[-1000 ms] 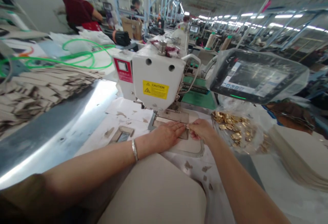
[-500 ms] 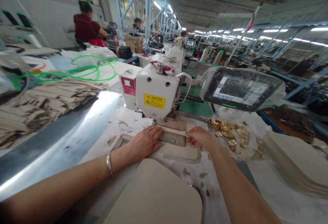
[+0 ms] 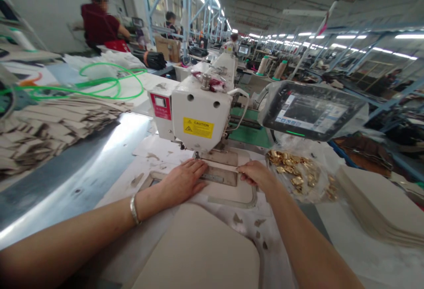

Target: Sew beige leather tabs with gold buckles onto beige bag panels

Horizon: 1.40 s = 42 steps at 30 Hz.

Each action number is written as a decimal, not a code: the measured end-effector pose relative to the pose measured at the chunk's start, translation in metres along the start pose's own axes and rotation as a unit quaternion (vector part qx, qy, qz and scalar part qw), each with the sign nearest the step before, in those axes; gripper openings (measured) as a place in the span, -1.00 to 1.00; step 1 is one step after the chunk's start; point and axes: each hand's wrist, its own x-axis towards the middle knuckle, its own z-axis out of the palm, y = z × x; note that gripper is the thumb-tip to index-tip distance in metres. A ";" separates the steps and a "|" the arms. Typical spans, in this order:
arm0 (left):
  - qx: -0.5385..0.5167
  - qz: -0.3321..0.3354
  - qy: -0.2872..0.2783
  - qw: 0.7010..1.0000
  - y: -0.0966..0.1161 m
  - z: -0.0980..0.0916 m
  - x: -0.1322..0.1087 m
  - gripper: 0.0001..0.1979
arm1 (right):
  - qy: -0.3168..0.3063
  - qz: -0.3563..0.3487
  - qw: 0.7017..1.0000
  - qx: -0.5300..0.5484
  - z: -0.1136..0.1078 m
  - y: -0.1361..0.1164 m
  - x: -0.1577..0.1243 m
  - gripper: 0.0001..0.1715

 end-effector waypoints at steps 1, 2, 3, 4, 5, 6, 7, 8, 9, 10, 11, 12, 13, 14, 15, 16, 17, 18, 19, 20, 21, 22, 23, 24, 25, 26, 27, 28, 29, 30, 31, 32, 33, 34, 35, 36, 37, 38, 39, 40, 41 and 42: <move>0.000 -0.001 -0.002 1.000 -0.002 -0.002 -0.002 -0.59 | 0.000 -0.002 1.000 -0.004 0.003 -0.002 -0.001 -0.74; 0.000 -0.003 -0.004 1.000 -0.005 -0.004 -0.004 -0.59 | 0.001 -0.004 1.000 -0.009 0.006 -0.005 -0.001 -0.74; -0.002 -0.004 -0.005 1.000 -0.008 -0.006 -0.006 -0.59 | 0.002 -0.005 1.000 -0.014 0.009 -0.008 -0.002 -0.74; -0.003 -0.006 -0.006 1.000 -0.011 -0.008 -0.008 -0.58 | 0.004 -0.004 1.000 -0.018 0.013 -0.012 -0.003 -0.74; -0.004 -0.007 -0.006 1.000 -0.015 -0.011 -0.011 -0.58 | 0.005 -0.003 1.000 -0.021 0.017 -0.015 -0.004 -0.74; -0.005 -0.009 -0.007 1.000 -0.018 -0.013 -0.013 -0.58 | 0.005 -0.002 1.000 -0.021 0.020 -0.019 -0.005 -0.74; -0.006 -0.012 -0.008 1.000 -0.021 -0.016 -0.015 -0.58 | 0.004 -0.001 1.000 -0.021 0.024 -0.022 -0.005 -0.74; -0.005 -0.015 -0.013 1.000 -0.024 -0.018 -0.018 -0.59 | 0.002 0.001 1.000 -0.020 0.027 -0.025 -0.006 -0.74; -0.004 -0.019 -0.017 1.000 -0.026 -0.021 -0.020 -0.60 | 0.000 0.003 1.000 -0.019 0.031 -0.028 -0.006 -0.74; -0.003 -0.023 -0.023 0.999 -0.029 -0.023 -0.022 -0.61 | -0.003 0.004 1.000 -0.018 0.034 -0.031 -0.007 -0.75; -0.001 -0.026 -0.026 0.999 -0.031 -0.025 -0.024 -0.62 | -0.005 0.004 1.000 -0.017 0.038 -0.034 -0.007 -0.76; 0.001 -0.029 -0.029 0.999 -0.034 -0.027 -0.026 -0.63 | -0.007 0.002 1.000 -0.017 0.041 -0.037 -0.007 -0.76; 0.004 -0.031 -0.030 0.999 -0.036 -0.029 -0.028 -0.64 | -0.010 0.001 1.000 -0.017 0.045 -0.040 -0.007 -0.77; 0.007 -0.032 -0.030 0.999 -0.039 -0.030 -0.030 -0.64 | -0.014 0.000 1.000 -0.016 0.048 -0.043 -0.007 -0.77; 0.011 -0.032 -0.030 0.999 -0.042 -0.031 -0.032 -0.64 | -0.017 0.001 1.000 -0.017 0.052 -0.046 -0.007 -0.77; 0.014 -0.033 -0.029 0.999 -0.045 -0.032 -0.034 -0.64 | -0.020 0.004 1.000 -0.017 0.055 -0.049 -0.007 -0.78; 0.017 -0.034 -0.028 0.999 -0.048 -0.032 -0.036 -0.64 | -0.023 0.007 1.000 -0.017 0.059 -0.051 -0.007 -0.78; 0.020 -0.035 -0.028 0.999 -0.051 -0.033 -0.038 -0.64 | -0.026 0.008 1.000 -0.016 0.062 -0.054 -0.007 -0.79; 0.022 -0.037 -0.027 0.999 -0.054 -0.034 -0.041 -0.64 | -0.029 0.008 0.999 -0.015 0.066 -0.057 -0.007 -0.79; 0.025 -0.039 -0.026 0.999 -0.057 -0.034 -0.044 -0.64 | -0.033 0.007 0.999 -0.013 0.069 -0.059 -0.007 -0.80; 0.026 -0.042 -0.026 0.998 -0.060 -0.035 -0.046 -0.64 | -0.037 0.006 0.999 -0.012 0.073 -0.061 -0.006 -0.80; 0.026 -0.044 -0.026 0.998 -0.064 -0.037 -0.049 -0.63 | -0.043 0.004 0.999 -0.010 0.076 -0.063 -0.006 -0.81; 0.025 -0.047 -0.025 0.998 -0.067 -0.038 -0.052 -0.63 | -0.049 0.003 0.999 -0.008 0.080 -0.065 -0.005 -0.81; 0.022 -0.049 -0.023 0.998 -0.070 -0.039 -0.055 -0.62 | -0.054 0.002 0.999 -0.005 0.083 -0.067 -0.004 -0.80; 0.019 -0.051 -0.021 0.998 -0.073 -0.040 -0.057 -0.62 | -0.057 0.002 0.998 -0.001 0.086 -0.069 -0.003 -0.80; 0.016 -0.053 -0.018 0.998 -0.075 -0.040 -0.058 -0.61 | -0.058 0.002 0.998 0.002 0.089 -0.071 -0.001 -0.80; 0.013 -0.055 -0.015 0.998 -0.077 -0.040 -0.059 -0.61 | -0.057 0.003 0.998 0.005 0.091 -0.073 0.001 -0.80; 0.011 -0.056 -0.012 0.998 -0.079 -0.040 -0.059 -0.60 | -0.054 0.004 0.999 0.007 0.092 -0.074 0.002 -0.80; 0.009 -0.056 -0.010 0.998 -0.080 -0.039 -0.059 -0.60 | -0.051 0.005 0.999 0.008 0.092 -0.075 0.004 -0.80; 0.008 -0.055 -0.008 0.998 -0.080 -0.037 -0.057 -0.60 | -0.048 0.005 0.999 0.008 0.091 -0.076 0.006 -0.81; 0.006 -0.053 -0.005 0.999 -0.080 -0.034 -0.056 -0.59 | -0.046 0.006 0.999 0.008 0.089 -0.075 0.007 -0.82; 0.004 -0.050 -0.002 0.999 -0.079 -0.031 -0.054 -0.59 | -0.045 0.008 0.999 0.007 0.086 -0.075 0.007 -0.82; 0.001 -0.045 0.002 0.999 -0.077 -0.028 -0.051 -0.58 | -0.045 0.011 0.999 0.007 0.082 -0.074 0.008 -0.82; -0.002 -0.039 0.006 0.999 -0.076 -0.025 -0.049 -0.57 | -0.046 0.014 0.999 0.007 0.078 -0.072 0.007 -0.82; -0.005 -0.032 0.010 0.999 -0.074 -0.023 -0.047 -0.56 | -0.047 0.017 0.999 0.007 0.074 -0.070 0.007 -0.82; -0.009 -0.026 0.013 1.000 -0.071 -0.020 -0.045 -0.56 | -0.048 0.020 0.999 0.008 0.070 -0.067 0.007 -0.83; -0.012 -0.021 0.015 1.000 -0.069 -0.019 -0.043 -0.57 | -0.049 0.025 0.998 0.010 0.066 -0.065 0.007 -0.84; -0.016 -0.017 0.016 1.000 -0.067 -0.018 -0.041 -0.60 | -0.047 0.030 0.998 0.013 0.063 -0.062 0.007 -0.85; -0.018 -0.015 0.018 1.000 -0.064 -0.018 -0.040 -0.62 | -0.045 0.035 0.998 0.017 0.059 -0.059 0.006 -0.85; -0.018 -0.017 0.018 1.000 -0.062 -0.018 -0.039 -0.65 | -0.042 0.040 0.998 0.020 0.055 -0.056 0.006 -0.86; -0.015 -0.020 0.018 1.000 -0.060 -0.019 -0.038 -0.69 | -0.040 0.044 0.998 0.024 0.052 -0.054 0.006 -0.86; -0.012 -0.023 0.016 1.000 -0.057 -0.020 -0.038 -0.71 | -0.038 0.046 0.998 0.027 0.048 -0.051 0.006 -0.86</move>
